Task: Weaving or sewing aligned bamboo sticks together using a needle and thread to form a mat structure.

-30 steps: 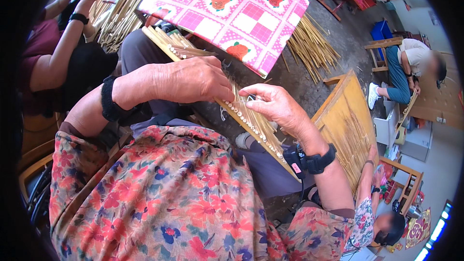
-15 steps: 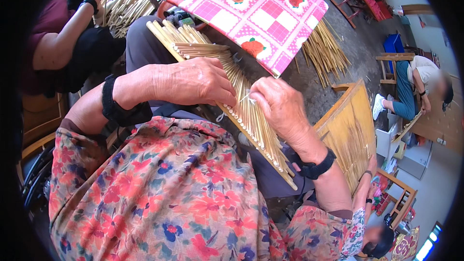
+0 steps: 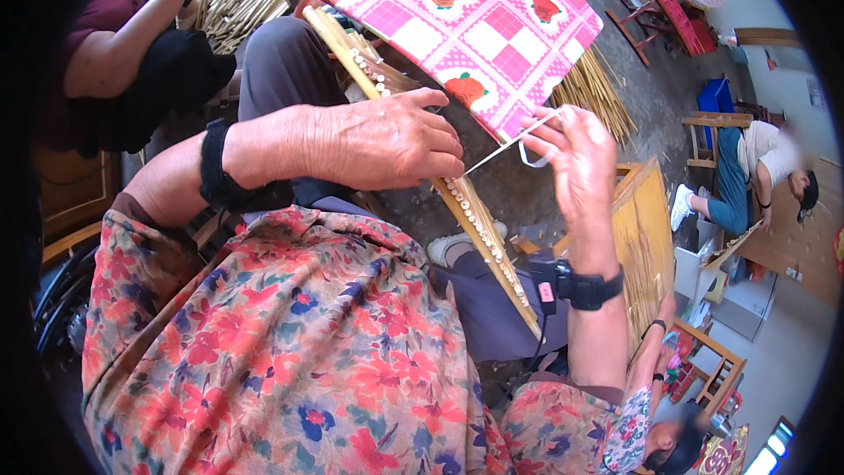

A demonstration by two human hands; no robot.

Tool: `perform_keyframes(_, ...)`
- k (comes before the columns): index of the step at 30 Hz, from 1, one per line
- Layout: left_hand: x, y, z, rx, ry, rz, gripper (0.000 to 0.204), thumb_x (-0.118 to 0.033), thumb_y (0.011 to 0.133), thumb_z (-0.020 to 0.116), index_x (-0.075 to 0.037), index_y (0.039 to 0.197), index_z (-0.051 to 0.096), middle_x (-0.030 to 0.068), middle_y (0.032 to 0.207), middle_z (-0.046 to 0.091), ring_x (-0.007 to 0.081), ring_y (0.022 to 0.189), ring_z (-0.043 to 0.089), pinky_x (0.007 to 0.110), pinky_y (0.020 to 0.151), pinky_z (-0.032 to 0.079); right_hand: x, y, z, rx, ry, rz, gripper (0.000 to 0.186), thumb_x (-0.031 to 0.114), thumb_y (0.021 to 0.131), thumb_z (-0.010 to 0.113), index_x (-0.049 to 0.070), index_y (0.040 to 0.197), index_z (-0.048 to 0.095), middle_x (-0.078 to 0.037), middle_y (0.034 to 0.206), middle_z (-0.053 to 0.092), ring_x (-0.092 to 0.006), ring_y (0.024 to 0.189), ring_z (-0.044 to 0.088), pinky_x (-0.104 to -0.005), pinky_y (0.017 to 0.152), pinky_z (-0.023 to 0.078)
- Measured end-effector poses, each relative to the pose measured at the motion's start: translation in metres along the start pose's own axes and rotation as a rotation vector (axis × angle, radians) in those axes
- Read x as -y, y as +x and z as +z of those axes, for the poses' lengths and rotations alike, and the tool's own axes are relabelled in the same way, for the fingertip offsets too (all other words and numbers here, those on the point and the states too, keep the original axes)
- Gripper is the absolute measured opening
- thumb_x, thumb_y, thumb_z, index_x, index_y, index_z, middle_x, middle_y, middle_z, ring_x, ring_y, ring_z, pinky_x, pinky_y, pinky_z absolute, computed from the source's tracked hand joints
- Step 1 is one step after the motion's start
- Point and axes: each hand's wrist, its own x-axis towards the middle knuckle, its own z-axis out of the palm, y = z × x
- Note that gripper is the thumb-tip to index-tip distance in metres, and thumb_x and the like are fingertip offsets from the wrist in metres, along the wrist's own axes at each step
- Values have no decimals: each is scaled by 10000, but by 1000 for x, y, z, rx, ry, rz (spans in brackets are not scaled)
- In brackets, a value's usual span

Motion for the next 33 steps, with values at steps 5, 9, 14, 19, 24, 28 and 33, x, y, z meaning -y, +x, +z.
perform_keyframes(5, -9, -6, 5, -27, 78, 47, 256, -148, 786, 588, -43, 1013, 532, 63, 921, 597, 215, 906, 595, 405, 904, 401, -3, 7, 34, -6, 349, 117, 123, 135, 949, 500, 13, 955, 494, -100, 845, 582, -191, 708, 612, -363, 669, 556)
perform_keyframes(9, -12, -13, 2, -10, 51, 62, 280, -136, 780, 552, -24, 1036, 531, 88, 878, 589, 215, 858, 603, 379, 848, 438, -10, 12, 43, 164, 365, 178, 103, 131, 944, 518, 31, 932, 498, -31, 749, 515, -69, 556, 429, -215, 470, 392)
perform_keyframes(14, -9, -11, 4, -113, -2, 151, 317, -144, 789, 522, -30, 1084, 533, 87, 914, 595, 224, 865, 600, 372, 814, 453, -7, 10, 48, 101, 284, 234, 69, 108, 944, 512, 41, 948, 495, -12, 745, 501, -21, 525, 368, -152, 422, 304)
perform_keyframes(19, -5, -8, -2, -93, -148, 142, 302, -147, 776, 535, -29, 1051, 569, 79, 961, 607, 208, 878, 603, 351, 783, 467, 5, 7, 53, 136, 174, 232, 93, 107, 942, 517, 27, 987, 501, 0, 730, 492, -2, 499, 351, -136, 396, 292)
perform_keyframes(24, -4, -3, -3, -73, -208, 151, 273, -132, 768, 563, -14, 1013, 588, 89, 962, 624, 209, 886, 613, 355, 813, 476, 8, 6, 47, 131, 144, 216, 118, 136, 928, 543, 22, 955, 533, 23, 690, 485, 1, 470, 357, -139, 379, 280)
perform_keyframes(28, -8, -11, -2, -87, -186, 145, 243, -145, 770, 596, -14, 973, 619, 87, 930, 635, 213, 884, 624, 377, 833, 483, 6, 3, 56, 122, 167, 259, 112, 138, 924, 544, 27, 940, 549, 27, 675, 481, -3, 464, 356, -141, 380, 278)
perform_keyframes(33, -26, -10, -12, -66, -146, 141, 267, -148, 766, 595, -20, 1000, 615, 87, 968, 629, 214, 909, 619, 397, 867, 471, 2, -8, 39, 220, 290, 260, 137, 148, 933, 526, 15, 931, 561, 11, 689, 519, -16, 471, 427, -155, 383, 346)
